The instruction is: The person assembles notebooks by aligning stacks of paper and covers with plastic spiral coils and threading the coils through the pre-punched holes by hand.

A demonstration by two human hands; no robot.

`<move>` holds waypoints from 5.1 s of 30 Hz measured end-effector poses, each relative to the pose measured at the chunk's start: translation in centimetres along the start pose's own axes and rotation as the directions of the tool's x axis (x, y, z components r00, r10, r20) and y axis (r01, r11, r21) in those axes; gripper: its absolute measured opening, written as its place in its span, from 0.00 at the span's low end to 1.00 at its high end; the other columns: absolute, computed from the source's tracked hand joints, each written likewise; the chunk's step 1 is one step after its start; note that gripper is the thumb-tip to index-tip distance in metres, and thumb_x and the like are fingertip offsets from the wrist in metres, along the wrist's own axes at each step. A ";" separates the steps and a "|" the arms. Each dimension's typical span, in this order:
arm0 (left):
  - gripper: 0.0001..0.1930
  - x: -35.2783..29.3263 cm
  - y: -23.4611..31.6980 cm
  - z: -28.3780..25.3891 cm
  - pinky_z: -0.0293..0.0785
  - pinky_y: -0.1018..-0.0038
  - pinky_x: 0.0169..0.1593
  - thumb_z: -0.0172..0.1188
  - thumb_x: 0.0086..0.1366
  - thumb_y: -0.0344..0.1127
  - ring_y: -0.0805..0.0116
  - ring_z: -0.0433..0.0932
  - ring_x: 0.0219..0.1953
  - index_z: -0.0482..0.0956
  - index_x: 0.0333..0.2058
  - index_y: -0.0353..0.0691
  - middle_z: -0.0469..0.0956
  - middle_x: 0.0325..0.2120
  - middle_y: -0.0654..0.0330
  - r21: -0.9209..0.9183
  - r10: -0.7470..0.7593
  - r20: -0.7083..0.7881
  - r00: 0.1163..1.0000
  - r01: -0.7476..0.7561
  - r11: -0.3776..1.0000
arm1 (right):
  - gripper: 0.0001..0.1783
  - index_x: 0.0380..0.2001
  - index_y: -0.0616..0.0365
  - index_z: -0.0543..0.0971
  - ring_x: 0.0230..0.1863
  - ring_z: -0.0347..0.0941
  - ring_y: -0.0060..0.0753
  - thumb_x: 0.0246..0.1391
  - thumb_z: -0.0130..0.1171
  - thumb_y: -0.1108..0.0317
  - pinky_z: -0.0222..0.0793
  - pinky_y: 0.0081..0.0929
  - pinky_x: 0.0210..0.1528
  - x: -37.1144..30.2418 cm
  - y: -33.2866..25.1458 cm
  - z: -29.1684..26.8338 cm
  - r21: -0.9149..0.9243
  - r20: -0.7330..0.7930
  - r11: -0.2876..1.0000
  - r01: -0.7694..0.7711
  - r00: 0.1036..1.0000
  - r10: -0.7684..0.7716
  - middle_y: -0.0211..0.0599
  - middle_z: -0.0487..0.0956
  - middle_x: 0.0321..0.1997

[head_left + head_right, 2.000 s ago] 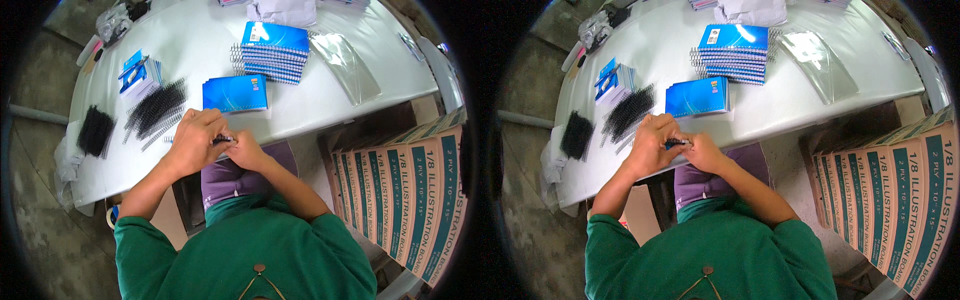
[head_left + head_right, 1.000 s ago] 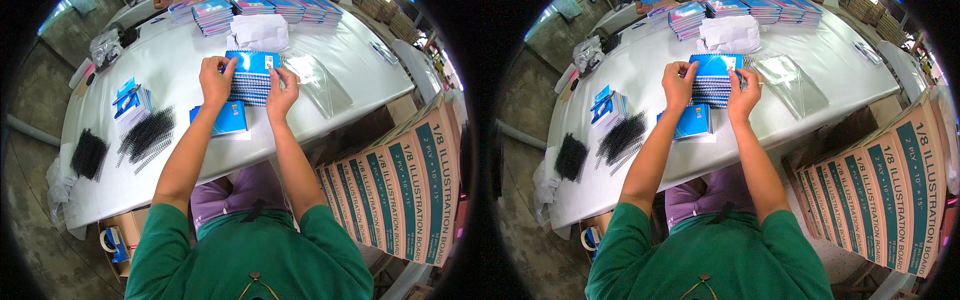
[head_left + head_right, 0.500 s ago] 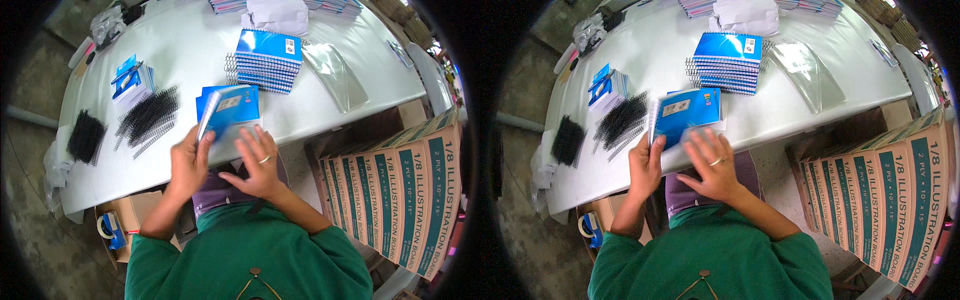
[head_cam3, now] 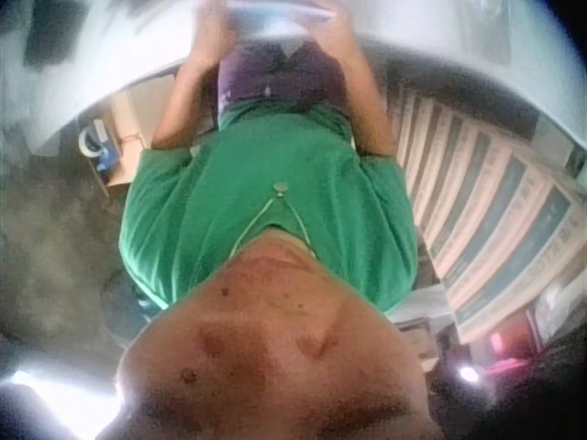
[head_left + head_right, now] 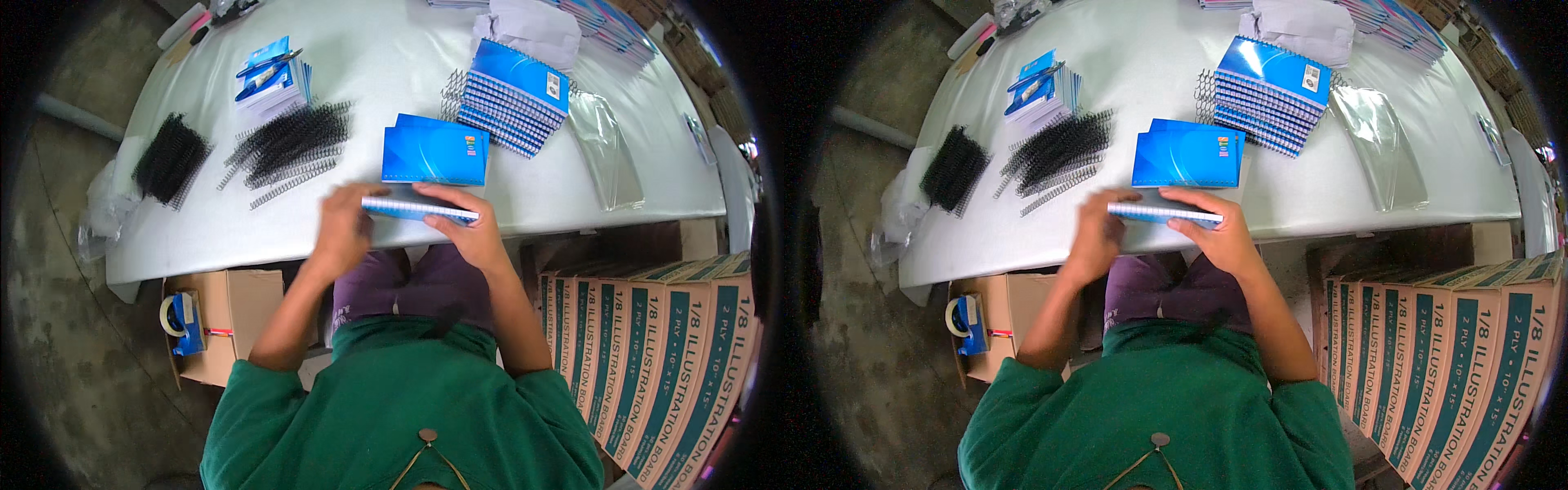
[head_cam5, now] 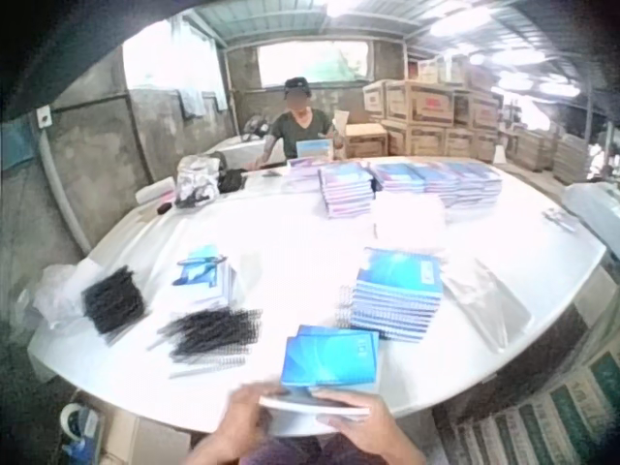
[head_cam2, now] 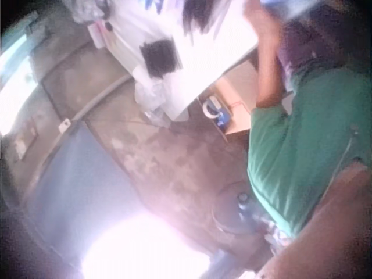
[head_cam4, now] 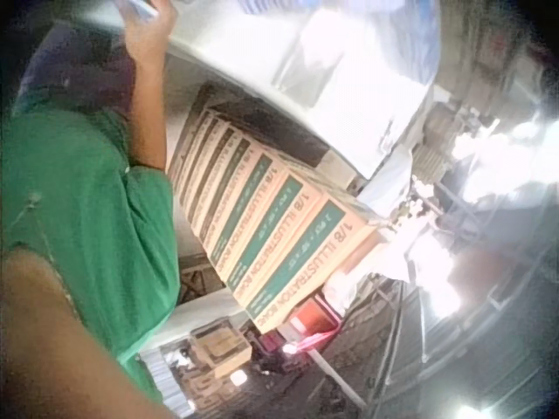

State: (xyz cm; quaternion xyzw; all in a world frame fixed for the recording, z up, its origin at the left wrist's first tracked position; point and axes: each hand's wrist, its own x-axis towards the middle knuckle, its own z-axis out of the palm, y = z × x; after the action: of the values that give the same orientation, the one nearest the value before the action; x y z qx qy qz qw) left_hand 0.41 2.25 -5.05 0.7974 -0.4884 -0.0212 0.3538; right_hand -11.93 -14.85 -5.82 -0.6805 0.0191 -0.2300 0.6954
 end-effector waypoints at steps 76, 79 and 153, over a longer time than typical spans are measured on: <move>0.52 -2.3 -2.6 0.4 0.22 0.34 0.57 0.44 0.48 0.76 0.33 0.32 0.64 0.54 0.61 0.39 0.39 0.63 0.37 0.681 0.658 -0.033 0.752 -0.465 0.566 | 0.15 0.43 0.59 0.77 0.39 0.78 0.35 0.48 0.56 0.78 0.72 0.24 0.40 -2.3 2.8 2.3 -0.259 -0.014 0.940 0.222 0.972 -0.234 0.44 0.79 0.42; 0.50 0.6 -3.2 -1.5 0.21 0.34 0.56 0.43 0.49 0.75 0.33 0.30 0.64 0.57 0.59 0.37 0.39 0.62 0.34 0.489 0.351 -0.345 0.871 -0.152 0.859 | 0.15 0.41 0.61 0.78 0.39 0.78 0.37 0.47 0.57 0.79 0.73 0.25 0.40 -2.0 2.0 3.1 -0.372 0.086 0.870 0.325 0.945 -0.316 0.42 0.79 0.42; 0.51 11.8 11.6 -3.6 0.54 0.57 0.57 0.73 0.40 0.47 0.50 0.62 0.56 0.53 0.61 0.41 0.62 0.54 0.47 0.386 0.521 -0.547 0.656 -0.355 0.852 | 0.18 0.40 0.60 0.69 0.35 0.71 0.21 0.45 0.63 0.77 0.69 0.18 0.40 3.5 -8.9 -6.0 -0.205 -0.457 0.802 0.561 0.669 -0.585 0.33 0.74 0.36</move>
State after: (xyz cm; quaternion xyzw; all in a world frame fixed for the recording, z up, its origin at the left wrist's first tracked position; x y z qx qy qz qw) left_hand -0.92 -8.35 8.17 0.6510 -0.5174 0.3954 0.3900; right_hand -13.44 -21.38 3.27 -0.5844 -0.0109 -0.6038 0.5420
